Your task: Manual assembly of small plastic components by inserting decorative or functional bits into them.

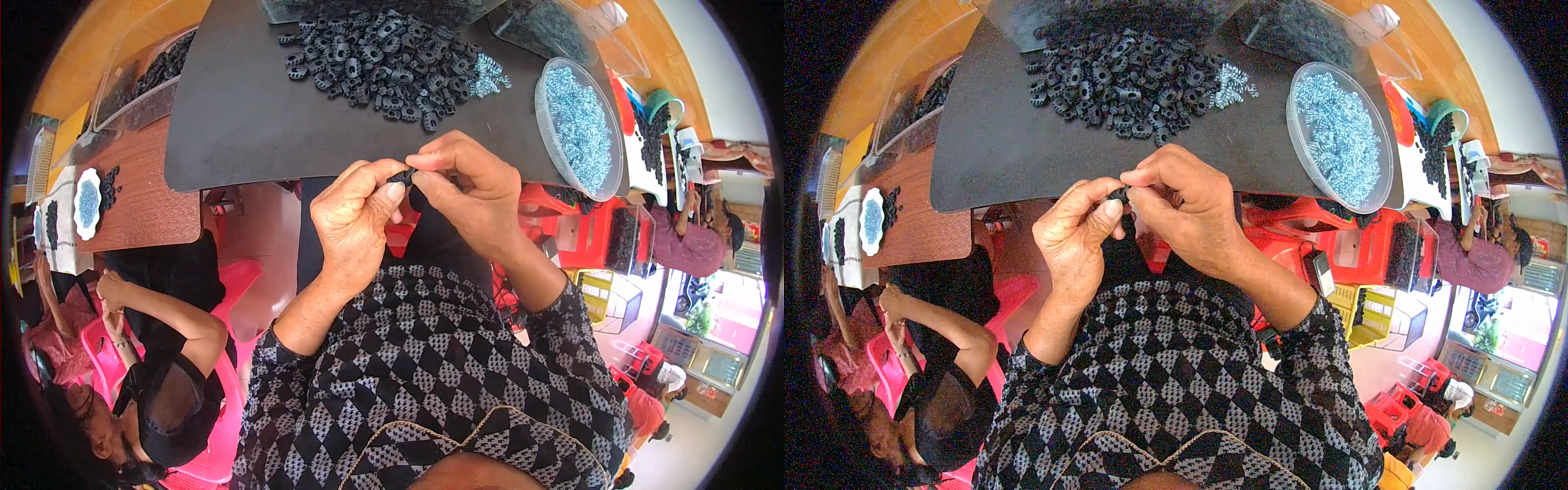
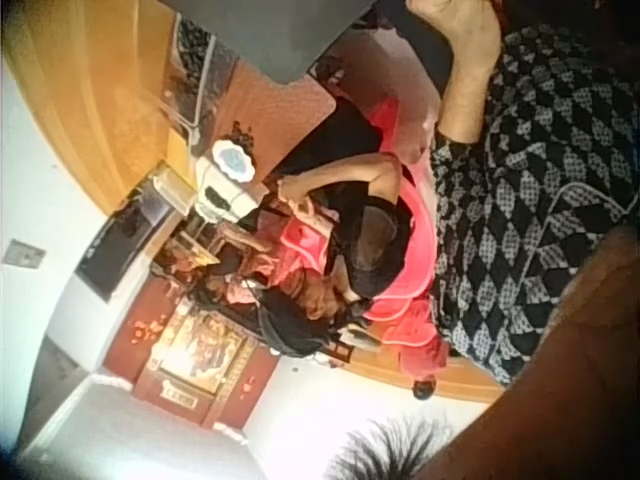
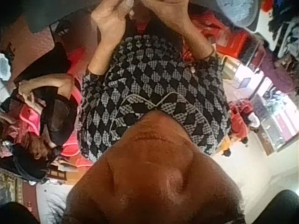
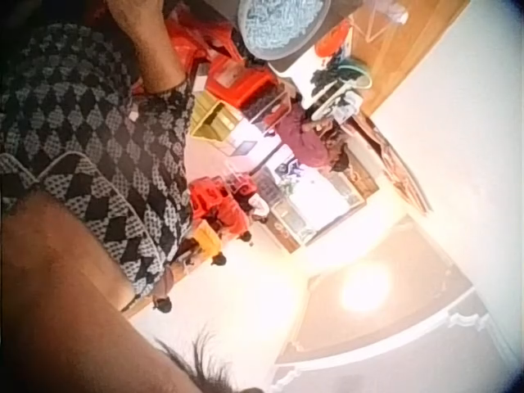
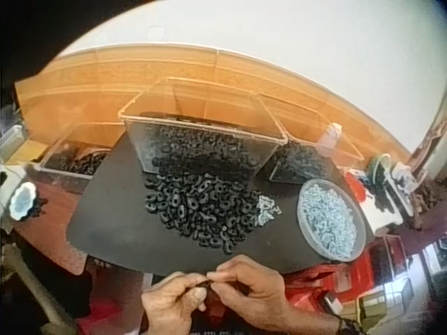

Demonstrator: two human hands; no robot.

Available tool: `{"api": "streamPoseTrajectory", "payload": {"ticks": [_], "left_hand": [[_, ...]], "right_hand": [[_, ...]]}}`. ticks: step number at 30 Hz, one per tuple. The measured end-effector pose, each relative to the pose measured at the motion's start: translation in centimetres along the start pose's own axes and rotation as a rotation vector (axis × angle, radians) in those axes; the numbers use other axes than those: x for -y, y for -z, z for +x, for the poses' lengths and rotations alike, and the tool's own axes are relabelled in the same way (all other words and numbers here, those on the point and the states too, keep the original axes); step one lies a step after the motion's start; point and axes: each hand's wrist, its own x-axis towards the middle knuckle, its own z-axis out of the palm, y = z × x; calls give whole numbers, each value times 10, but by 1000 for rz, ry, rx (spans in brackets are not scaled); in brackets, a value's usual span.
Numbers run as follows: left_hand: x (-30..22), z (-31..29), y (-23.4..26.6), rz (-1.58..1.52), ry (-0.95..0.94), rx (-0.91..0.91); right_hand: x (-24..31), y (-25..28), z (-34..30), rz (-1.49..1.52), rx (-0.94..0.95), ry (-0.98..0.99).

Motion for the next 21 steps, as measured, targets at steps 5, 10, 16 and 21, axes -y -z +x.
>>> {"api": "streamPoseTrajectory", "payload": {"ticks": [5,10,16,21], "left_hand": [[5,-3,-1,105,-43,-58],[12,-4,-1,95,-68,-69],[5,-1,-2,17,69,-94],[2,-1,1,-215,200,-67]], "right_hand": [[-10,-8,3,-305,-68,387],[-14,-8,3,-354,-95,484],[-10,-15,-4,-351,-133,395],[-18,-19,-4,-415,-137,469]]}}
